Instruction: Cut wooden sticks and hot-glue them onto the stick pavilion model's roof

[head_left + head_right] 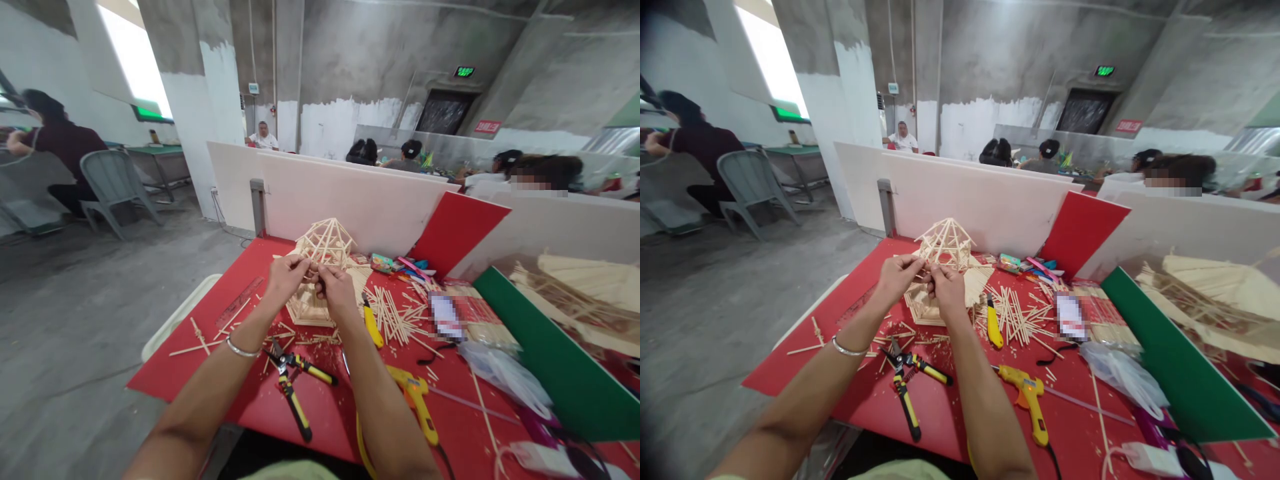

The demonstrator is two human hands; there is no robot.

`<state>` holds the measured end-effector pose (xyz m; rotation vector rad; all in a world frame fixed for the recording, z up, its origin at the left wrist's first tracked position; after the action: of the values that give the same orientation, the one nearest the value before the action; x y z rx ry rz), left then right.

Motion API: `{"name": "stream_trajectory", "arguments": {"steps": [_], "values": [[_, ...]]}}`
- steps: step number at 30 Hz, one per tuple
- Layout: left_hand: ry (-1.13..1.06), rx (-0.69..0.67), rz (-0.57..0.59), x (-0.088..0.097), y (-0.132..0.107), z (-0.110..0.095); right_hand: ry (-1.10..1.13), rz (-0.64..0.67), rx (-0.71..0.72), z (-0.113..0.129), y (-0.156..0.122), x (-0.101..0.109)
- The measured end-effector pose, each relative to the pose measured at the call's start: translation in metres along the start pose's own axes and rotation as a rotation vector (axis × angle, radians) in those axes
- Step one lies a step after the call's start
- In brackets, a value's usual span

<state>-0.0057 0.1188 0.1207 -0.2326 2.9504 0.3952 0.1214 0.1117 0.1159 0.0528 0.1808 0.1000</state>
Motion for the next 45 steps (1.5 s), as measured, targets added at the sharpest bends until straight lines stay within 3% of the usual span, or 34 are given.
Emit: {"name": "stream_trajectory", "arguments": {"steps": [8,15,21,39,43,45], "values": [[0.134,-0.081,-0.009,0.003,0.001,0.002,0.047,0.007,-0.016,-0.007,0.006,-0.003],[0.522,-0.255,-0.008,0.005,-0.004,-0.007,0.068,0.025,-0.003,-0.013,0.009,-0.006],[0.691,-0.390,0.009,0.005,-0.009,-0.013,0.069,0.038,0.014,-0.015,0.009,-0.007],[0.844,-0.427,-0.008,0.003,-0.013,-0.017,-0.079,0.032,0.090,-0.014,0.010,-0.008],[0.885,-0.620,-0.045,0.004,-0.031,-0.034,-0.235,0.052,0.182,-0.009,-0.007,-0.001],[0.971,-0.818,0.058,0.003,-0.047,-0.048,-0.331,0.086,0.238,-0.003,-0.022,0.009]]}}
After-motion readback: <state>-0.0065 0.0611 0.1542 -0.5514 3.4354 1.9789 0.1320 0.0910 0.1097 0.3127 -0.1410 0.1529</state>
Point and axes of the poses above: each hand's wrist, its own y-axis towards the middle knuckle, its own x-axis out of the back of the hand, z = x × y, the point moved 2 cm from there along y, towards the middle knuckle, and after that the axes turned 5 degrees about -y, right-handed, at the moved point
